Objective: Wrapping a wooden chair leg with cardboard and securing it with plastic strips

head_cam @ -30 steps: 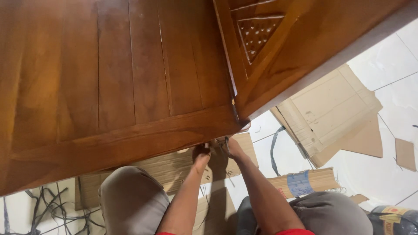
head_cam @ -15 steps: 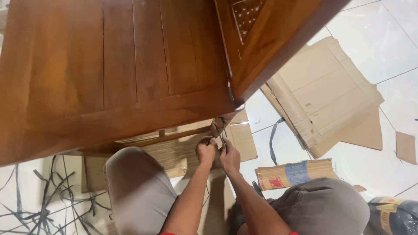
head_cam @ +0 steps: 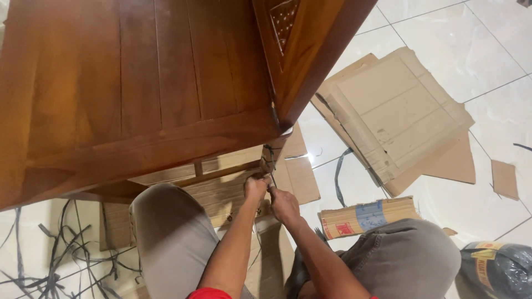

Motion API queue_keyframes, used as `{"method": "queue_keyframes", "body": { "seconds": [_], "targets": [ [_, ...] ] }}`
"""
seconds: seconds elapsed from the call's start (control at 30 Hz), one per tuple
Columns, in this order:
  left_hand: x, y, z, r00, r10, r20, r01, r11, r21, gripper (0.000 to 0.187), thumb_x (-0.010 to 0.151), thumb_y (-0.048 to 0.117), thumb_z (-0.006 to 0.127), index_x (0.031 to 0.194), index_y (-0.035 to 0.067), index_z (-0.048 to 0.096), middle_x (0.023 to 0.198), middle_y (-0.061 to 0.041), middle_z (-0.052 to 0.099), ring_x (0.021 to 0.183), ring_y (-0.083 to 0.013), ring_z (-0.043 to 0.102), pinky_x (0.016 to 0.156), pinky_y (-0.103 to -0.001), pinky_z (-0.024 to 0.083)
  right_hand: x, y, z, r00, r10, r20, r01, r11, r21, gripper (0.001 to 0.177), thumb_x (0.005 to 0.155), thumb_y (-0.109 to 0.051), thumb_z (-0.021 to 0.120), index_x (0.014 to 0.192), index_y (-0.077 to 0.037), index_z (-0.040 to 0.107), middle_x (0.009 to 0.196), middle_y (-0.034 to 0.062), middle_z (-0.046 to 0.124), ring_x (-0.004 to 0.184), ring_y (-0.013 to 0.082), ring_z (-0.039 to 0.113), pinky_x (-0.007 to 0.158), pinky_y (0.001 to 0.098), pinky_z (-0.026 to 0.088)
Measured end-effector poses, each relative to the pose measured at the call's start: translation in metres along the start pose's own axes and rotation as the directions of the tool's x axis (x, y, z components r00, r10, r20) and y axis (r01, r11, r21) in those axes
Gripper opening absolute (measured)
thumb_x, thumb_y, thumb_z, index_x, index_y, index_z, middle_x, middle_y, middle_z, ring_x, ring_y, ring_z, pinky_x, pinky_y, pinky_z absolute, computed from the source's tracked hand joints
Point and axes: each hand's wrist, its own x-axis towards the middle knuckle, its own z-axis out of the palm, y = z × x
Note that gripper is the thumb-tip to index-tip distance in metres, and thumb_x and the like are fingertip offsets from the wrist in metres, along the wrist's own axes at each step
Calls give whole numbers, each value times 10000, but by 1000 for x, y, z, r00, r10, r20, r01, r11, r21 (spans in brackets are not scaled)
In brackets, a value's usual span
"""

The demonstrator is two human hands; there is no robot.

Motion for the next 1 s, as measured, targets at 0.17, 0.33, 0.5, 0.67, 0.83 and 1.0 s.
{"method": "queue_keyframes", "body": {
  "seconds": [0.17,0.33,0.5,0.67,0.83,1.0],
  "targets": [
    [79,-72,53,908,229,350,404,-268,-874,147,943,-11,387,902,40,518,896,-165,626,784,-262,509,685,-446,415,-5,-3,3,998,-31,46,22,983,180,260,974,-232,492,1122,-166,696,939,167,765,957,423,737,829,546,584],
    [20,-52,33,999,-36,-19,33,989,-143,189,729,329,807,914,290,811,835,24,781,893,-194,738,731,-349,605,-8,-4,13,996,-59,74,44,979,200,259,971,-298,543,1095,-144,710,960,200,760,970,447,728,821,550,582],
    [-37,-20,-2,997,-57,-51,53,996,-71,206,711,420,810,910,368,826,783,77,772,880,-163,734,800,-312,586,-16,3,7,990,-79,121,36,944,328,300,961,-276,553,1173,-174,739,1098,172,767,1095,436,691,937,549,562],
    [-60,-11,-11,997,-50,-55,46,995,-83,157,724,409,799,872,374,838,758,21,771,805,-197,744,729,-337,585,-16,-6,-14,958,258,-122,-143,806,575,345,934,-282,603,1173,-70,734,1105,237,749,1118,430,689,978,535,537],
    [-70,-11,-11,997,-50,-53,43,991,-127,209,768,324,774,966,312,841,850,-12,789,890,-208,729,790,-326,571,9,-13,-15,948,272,-164,-110,766,633,330,931,-365,667,1113,-108,765,1074,180,761,1087,387,705,952,513,554],
    [-72,-7,-20,997,-42,-58,44,998,39,250,785,357,733,1016,385,825,980,3,807,1041,-263,741,897,-377,594,35,-6,6,953,280,-120,-167,809,564,390,862,-479,713,1055,-148,788,1027,159,749,1071,380,702,949,495,556]
  ]
}}
